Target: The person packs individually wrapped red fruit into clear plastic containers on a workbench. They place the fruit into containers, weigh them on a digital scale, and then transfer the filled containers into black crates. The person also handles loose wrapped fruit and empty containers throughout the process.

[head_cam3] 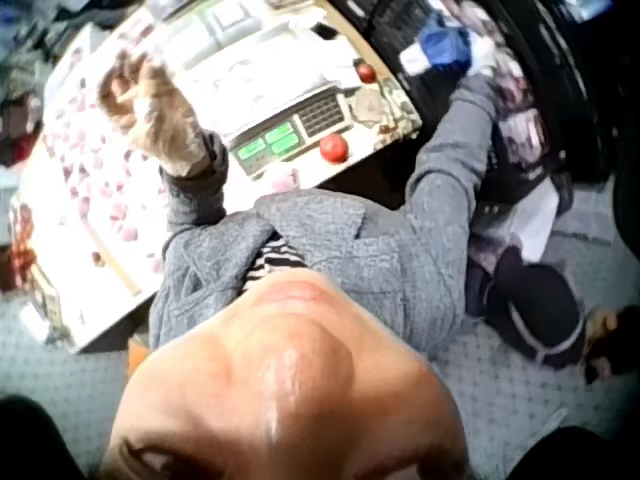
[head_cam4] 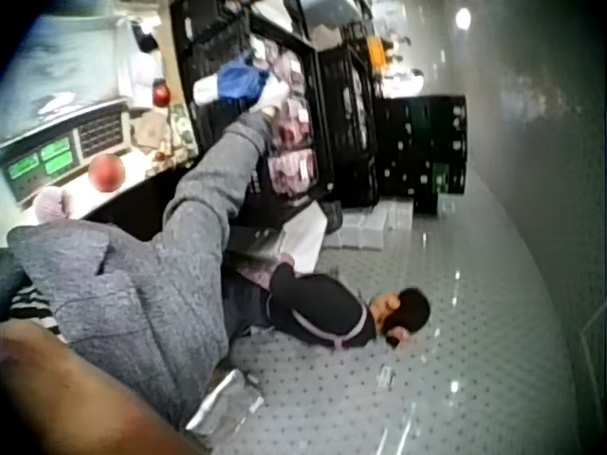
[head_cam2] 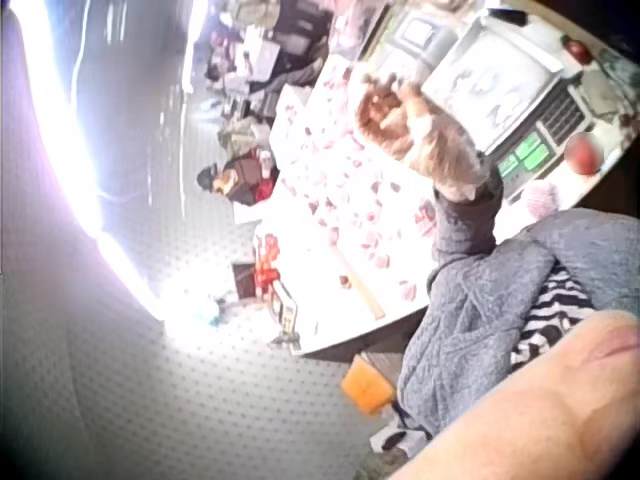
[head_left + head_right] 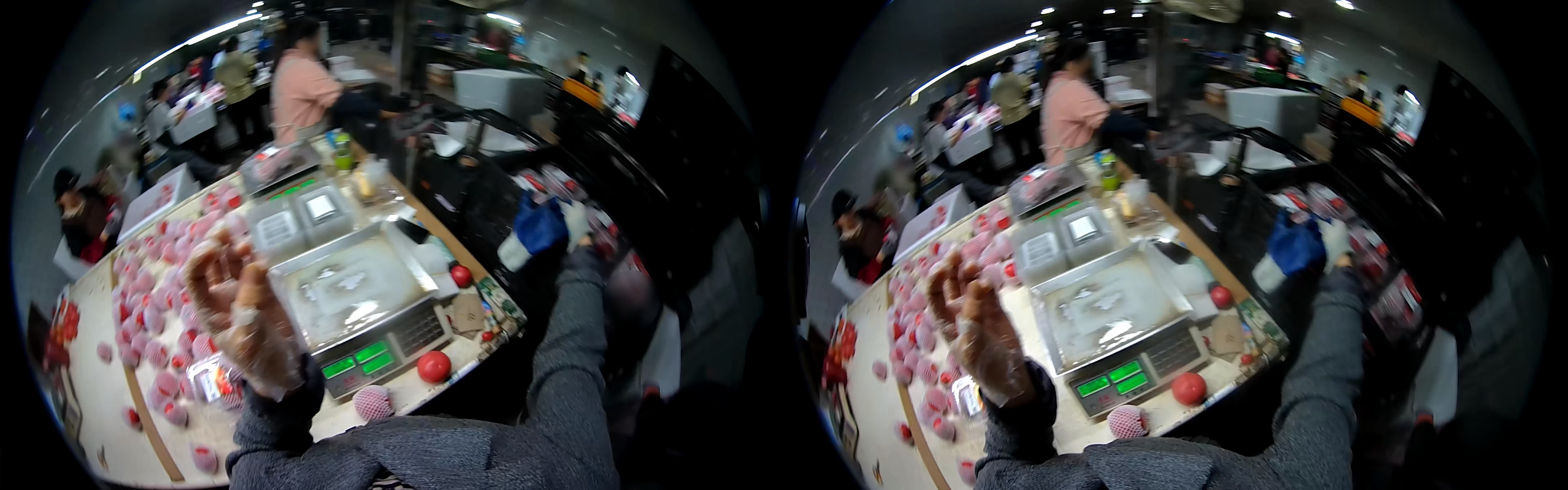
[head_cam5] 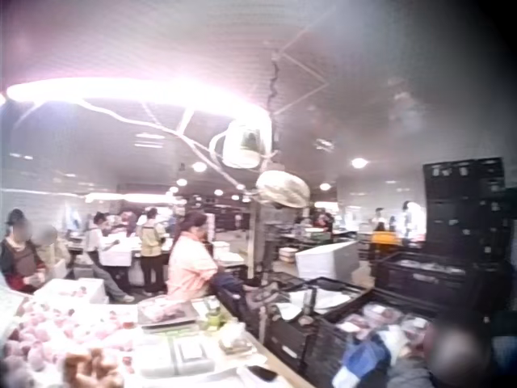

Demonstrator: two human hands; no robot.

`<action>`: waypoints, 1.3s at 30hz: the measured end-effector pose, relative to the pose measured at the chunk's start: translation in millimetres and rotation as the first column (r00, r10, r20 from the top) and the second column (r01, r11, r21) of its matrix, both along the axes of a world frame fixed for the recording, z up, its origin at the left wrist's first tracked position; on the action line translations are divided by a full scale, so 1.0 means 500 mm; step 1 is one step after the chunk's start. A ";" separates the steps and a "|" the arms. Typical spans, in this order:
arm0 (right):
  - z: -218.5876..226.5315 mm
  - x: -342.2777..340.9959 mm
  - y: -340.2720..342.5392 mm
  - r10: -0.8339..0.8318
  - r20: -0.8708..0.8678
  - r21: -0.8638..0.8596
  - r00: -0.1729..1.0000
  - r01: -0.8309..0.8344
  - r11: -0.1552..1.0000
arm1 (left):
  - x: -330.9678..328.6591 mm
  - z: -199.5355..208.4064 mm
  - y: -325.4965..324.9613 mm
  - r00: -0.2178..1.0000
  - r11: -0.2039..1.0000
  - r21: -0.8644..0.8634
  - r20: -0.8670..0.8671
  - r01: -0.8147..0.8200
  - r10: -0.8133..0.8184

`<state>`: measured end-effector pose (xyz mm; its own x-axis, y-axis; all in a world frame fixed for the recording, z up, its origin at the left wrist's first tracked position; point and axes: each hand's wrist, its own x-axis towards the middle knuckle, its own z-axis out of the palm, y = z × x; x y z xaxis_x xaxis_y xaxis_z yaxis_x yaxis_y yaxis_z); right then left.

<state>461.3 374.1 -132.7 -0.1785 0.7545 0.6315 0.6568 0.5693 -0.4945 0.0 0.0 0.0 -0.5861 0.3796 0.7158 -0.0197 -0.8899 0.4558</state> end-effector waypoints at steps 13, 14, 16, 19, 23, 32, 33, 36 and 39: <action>0.000 0.110 -0.014 -0.325 0.413 -0.083 0.851 0.391 0.917 | 0.067 -0.017 0.028 0.981 0.963 -0.207 -0.126 -0.171 0.147; -0.016 0.109 0.012 -0.320 0.368 -0.104 0.873 0.380 0.919 | 0.064 -0.014 0.032 0.988 0.968 -0.209 -0.094 -0.140 0.123; -0.011 0.069 0.041 -0.291 0.246 -0.147 0.925 0.332 0.932 | 0.065 -0.007 0.017 0.988 0.968 -0.203 -0.085 -0.145 0.130; -0.024 0.004 0.058 -0.242 0.084 -0.228 0.967 0.255 0.940 | 0.039 -0.045 0.006 0.962 0.926 -0.276 -0.166 -0.258 0.219; -0.040 0.126 0.096 -0.358 0.128 -0.186 0.925 0.376 0.908 | 0.040 -0.123 0.037 0.991 0.978 -0.208 -0.122 0.026 -0.052; 0.012 -0.021 0.032 -0.276 0.727 0.039 0.628 0.364 0.930 | 0.005 -0.298 0.006 0.976 0.822 -0.554 -0.074 0.129 -0.203; 0.002 -0.035 0.047 -0.262 0.664 -0.014 0.701 0.362 0.932 | 0.000 -0.314 -0.003 0.974 0.801 -0.583 -0.068 0.136 -0.214; -0.041 0.079 0.093 -0.333 0.550 -0.092 0.766 0.452 0.887 | 0.028 -0.355 0.014 0.932 0.727 -0.632 -0.019 0.269 -0.362; -0.049 0.081 0.108 -0.331 0.527 -0.152 0.783 0.470 0.870 | 0.065 -0.376 0.005 0.911 0.668 -0.645 0.113 0.370 -0.396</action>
<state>501.9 428.1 -157.2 -0.0431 0.9467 0.3191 0.9833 0.0967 -0.1541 32.7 2.4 -188.0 -0.2651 0.9365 0.2294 -0.2655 -0.2996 0.9164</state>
